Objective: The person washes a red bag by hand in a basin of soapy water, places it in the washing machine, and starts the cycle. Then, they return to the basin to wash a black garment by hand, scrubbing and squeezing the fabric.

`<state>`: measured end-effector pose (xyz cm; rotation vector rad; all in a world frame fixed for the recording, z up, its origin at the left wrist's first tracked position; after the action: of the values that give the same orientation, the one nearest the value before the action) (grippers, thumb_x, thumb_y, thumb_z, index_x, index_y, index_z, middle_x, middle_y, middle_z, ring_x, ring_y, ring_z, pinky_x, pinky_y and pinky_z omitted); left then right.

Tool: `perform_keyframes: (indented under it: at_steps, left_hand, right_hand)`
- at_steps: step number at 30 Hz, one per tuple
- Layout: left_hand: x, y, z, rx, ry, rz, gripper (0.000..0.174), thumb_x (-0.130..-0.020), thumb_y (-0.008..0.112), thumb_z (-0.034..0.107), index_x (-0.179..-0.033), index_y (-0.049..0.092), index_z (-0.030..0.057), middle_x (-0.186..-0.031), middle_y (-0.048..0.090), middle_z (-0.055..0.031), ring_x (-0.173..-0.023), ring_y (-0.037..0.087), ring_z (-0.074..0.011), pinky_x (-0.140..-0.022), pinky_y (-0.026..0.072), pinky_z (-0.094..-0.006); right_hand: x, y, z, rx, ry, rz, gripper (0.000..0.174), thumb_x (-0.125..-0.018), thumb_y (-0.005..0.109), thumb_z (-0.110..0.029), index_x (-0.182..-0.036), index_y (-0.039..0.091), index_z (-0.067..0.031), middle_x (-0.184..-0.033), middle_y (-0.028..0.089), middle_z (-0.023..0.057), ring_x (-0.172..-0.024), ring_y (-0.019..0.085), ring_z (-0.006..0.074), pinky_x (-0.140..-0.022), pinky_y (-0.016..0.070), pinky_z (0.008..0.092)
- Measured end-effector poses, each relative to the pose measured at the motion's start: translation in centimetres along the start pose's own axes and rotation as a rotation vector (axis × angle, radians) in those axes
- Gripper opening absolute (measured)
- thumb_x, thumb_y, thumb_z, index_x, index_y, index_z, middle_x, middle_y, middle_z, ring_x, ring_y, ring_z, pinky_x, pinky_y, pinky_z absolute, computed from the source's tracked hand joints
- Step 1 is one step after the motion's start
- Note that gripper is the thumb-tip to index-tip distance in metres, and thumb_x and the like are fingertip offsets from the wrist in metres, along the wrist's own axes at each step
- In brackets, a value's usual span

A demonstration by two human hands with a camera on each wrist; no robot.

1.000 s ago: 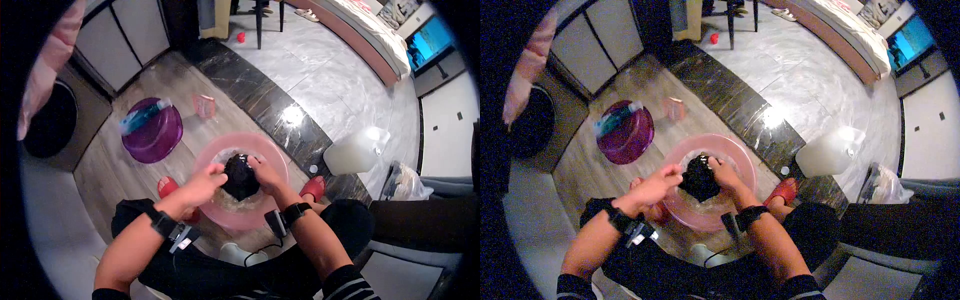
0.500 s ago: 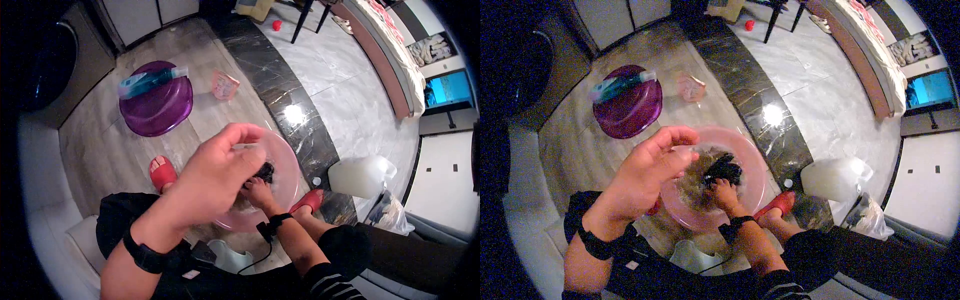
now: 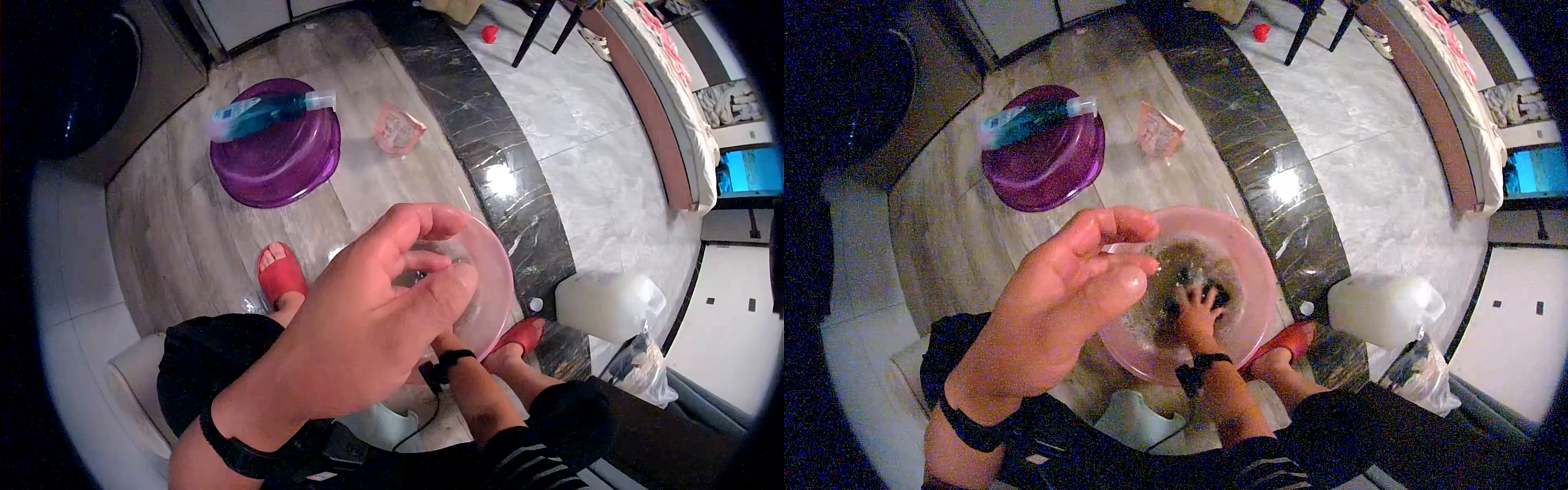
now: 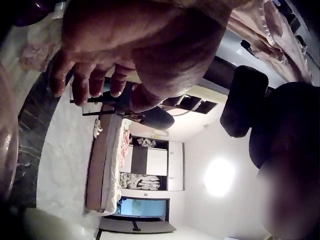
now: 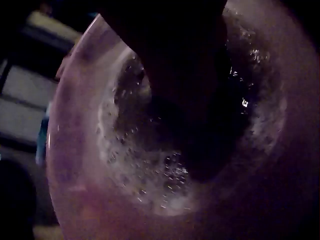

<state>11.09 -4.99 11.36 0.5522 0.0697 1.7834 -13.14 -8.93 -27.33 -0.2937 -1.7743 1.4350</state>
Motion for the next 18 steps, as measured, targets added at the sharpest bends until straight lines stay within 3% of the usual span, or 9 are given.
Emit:
perform_keyframes:
  at_steps: [2,5,6,13,14,17,18]
  left_hand:
    - [-0.1,0.1,-0.2,-0.02,0.005,-0.005,0.041,-0.092,0.058,0.018,-0.127,0.043,0.002,-0.115,0.053,-0.0039,-0.105,0.051,-0.0098,-0.093,0.0406,-0.0249]
    - [-0.1,0.2,-0.3,-0.005,-0.001,0.005,0.04,-0.092,0.058,0.017,-0.127,0.043,0.0016,-0.113,0.054,-0.004,-0.103,0.052,-0.0097,-0.093,0.0411,-0.024]
    - [-0.1,0.2,-0.4,0.006,-0.008,0.008,0.04,-0.092,0.058,0.017,-0.127,0.043,0.0015,-0.112,0.055,-0.0042,-0.103,0.052,-0.0097,-0.092,0.0412,-0.0238]
    - [-0.3,0.5,-0.9,-0.042,0.002,0.005,0.04,-0.093,0.056,0.016,-0.127,0.042,0.0004,-0.11,0.055,-0.0051,-0.103,0.053,-0.0097,-0.091,0.0426,-0.0246]
    - [-0.3,0.6,-0.8,-0.046,0.009,-0.006,0.04,-0.093,0.056,0.016,-0.127,0.042,0.0001,-0.11,0.055,-0.0051,-0.103,0.053,-0.0099,-0.091,0.0428,-0.0248]
    - [-0.5,0.4,-0.8,-0.069,0.048,-0.017,0.04,-0.093,0.056,0.016,-0.127,0.042,-0.0005,-0.11,0.054,-0.0054,-0.102,0.053,-0.0105,-0.09,0.0434,-0.0254]
    - [-0.5,0.4,-1.0,-0.079,0.058,-0.021,0.04,-0.093,0.056,0.016,-0.127,0.041,-0.0007,-0.11,0.054,-0.0055,-0.102,0.053,-0.0108,-0.09,0.0436,-0.0255]
  right_hand:
    - [0.5,0.5,0.6,0.093,-0.2,0.073,0.074,-0.075,0.069,-0.043,-0.14,0.038,-0.0257,-0.147,0.029,0.0095,-0.137,0.018,0.0444,-0.097,0.0253,0.0726]
    - [0.6,-5.5,-0.2,-0.222,0.179,-0.191,0.074,-0.075,0.068,-0.047,-0.14,0.039,-0.0263,-0.148,0.029,0.0094,-0.136,0.021,0.0443,-0.098,0.0252,0.0719]
    - [0.2,-5.3,-0.9,-0.123,0.069,-0.17,0.074,-0.074,0.069,-0.049,-0.138,0.04,-0.0261,-0.148,0.029,0.0096,-0.135,0.023,0.0436,-0.098,0.0254,0.0713]
    - [0.1,-4.6,-1.9,-0.114,-0.075,-0.164,0.07,-0.077,0.068,-0.045,-0.138,0.041,-0.0263,-0.147,0.031,0.0125,-0.136,0.022,0.0437,-0.099,0.0236,0.0716]
    - [-0.1,-2.9,-1.3,-0.023,-0.235,-0.073,0.068,-0.078,0.068,-0.044,-0.137,0.041,-0.0256,-0.148,0.029,0.0129,-0.135,0.021,0.0462,-0.099,0.0232,0.0724]
    - [-0.2,-6.2,-1.9,-0.27,0.263,-0.229,0.065,-0.078,0.067,-0.043,-0.136,0.043,-0.0255,-0.148,0.029,0.0125,-0.136,0.021,0.0463,-0.099,0.0232,0.0726]
    - [-0.1,-6.0,-2.8,-0.215,0.165,-0.183,0.065,-0.077,0.067,-0.043,-0.135,0.044,-0.027,-0.148,0.029,0.0122,-0.136,0.021,0.0462,-0.099,0.0241,0.0723]
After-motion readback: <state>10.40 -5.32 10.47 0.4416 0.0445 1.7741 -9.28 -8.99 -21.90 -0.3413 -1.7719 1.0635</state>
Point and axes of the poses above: each hand's wrist, its own x-axis away from the middle knuckle, its own y-axis out of the palm, z = x × y, the point moved 2 cm from there along -x, towards the middle knuckle
